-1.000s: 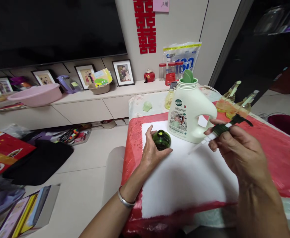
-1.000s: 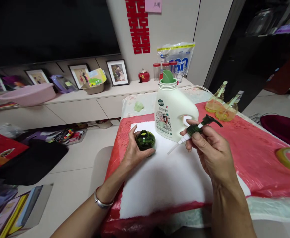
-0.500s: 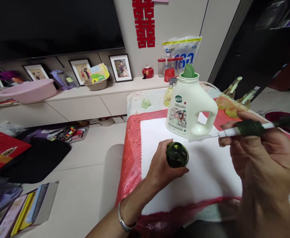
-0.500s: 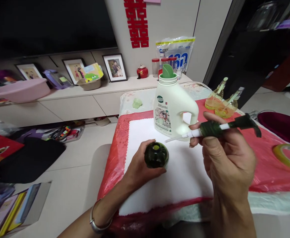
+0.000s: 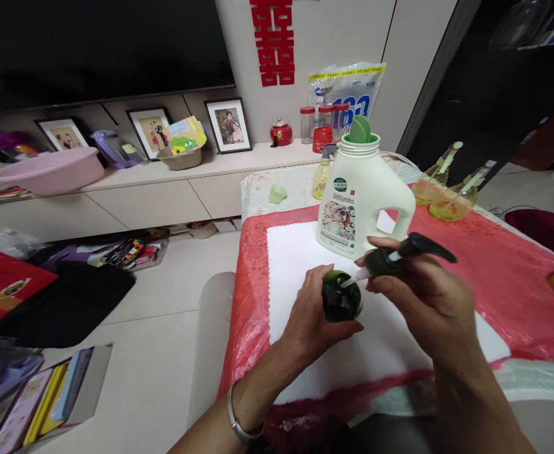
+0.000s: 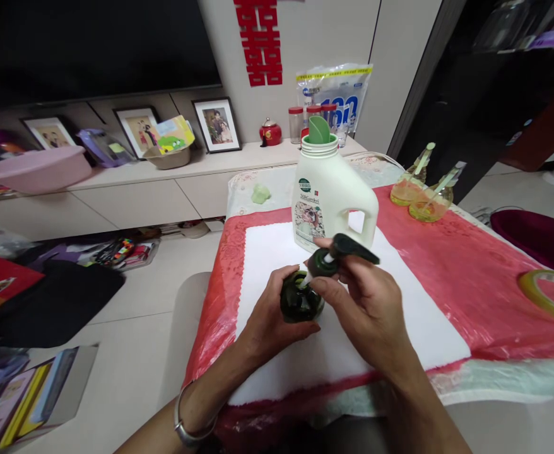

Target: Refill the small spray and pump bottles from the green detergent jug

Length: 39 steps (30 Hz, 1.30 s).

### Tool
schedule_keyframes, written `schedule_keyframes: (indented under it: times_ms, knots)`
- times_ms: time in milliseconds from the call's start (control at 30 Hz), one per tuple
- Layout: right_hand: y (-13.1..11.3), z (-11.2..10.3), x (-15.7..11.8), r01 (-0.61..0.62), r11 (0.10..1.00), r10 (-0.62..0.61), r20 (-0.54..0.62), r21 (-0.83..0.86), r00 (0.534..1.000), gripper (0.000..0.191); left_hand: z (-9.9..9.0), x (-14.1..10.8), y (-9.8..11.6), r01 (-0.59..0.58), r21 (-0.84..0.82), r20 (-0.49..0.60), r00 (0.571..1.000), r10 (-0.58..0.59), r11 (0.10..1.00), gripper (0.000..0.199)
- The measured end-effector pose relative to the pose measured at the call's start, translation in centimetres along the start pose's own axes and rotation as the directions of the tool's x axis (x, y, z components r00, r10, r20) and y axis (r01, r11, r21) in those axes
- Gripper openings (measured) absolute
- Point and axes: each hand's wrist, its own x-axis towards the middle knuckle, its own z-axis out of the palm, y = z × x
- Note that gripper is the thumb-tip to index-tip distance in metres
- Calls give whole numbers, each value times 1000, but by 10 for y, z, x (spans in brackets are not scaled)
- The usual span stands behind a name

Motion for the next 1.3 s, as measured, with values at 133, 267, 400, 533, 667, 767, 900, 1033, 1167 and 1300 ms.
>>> schedule_keyframes:
  times_ms: [133,267,400,533,667,767,900,1033,1167,1300]
  knots:
    - [4,5,9,83,990,-69,124,-116,990,28,0,-1,-2,-5,-26,3,1000,5,1000,95]
    - [13,7,14,82,991,-57,221,-105,974,31,-1,-1,-4,-21,-19,10,1000,22,1000,102]
    - [22,8,17,121,992,-101,314,-45,944,27,-5,1,0,-57,-4,35,998,57,998,106]
    - [29,10,19,153,988,-141,366,-4,920,21,-14,-2,10,11,-26,35,999,-10,1000,104]
    - [34,9,20,174,984,-168,394,20,904,17,-24,-6,22,49,-83,16,999,-47,995,86]
    - [35,9,20,198,980,-193,407,30,893,12,-28,-7,27,10,-113,-34,999,-14,994,62]
    - [35,9,20,222,974,-217,401,35,890,9,-27,-4,29,-130,-120,-114,987,117,984,30]
    - [37,8,21,210,976,-218,412,65,885,13,-24,3,28,-229,-20,-151,963,223,973,28]
    - [40,2,26,173,972,-229,477,159,848,12,-22,6,25,-249,20,-154,956,249,968,28]
    - [46,-2,29,27,971,-154,538,236,829,19,-21,6,24,-253,36,-157,954,256,967,24]
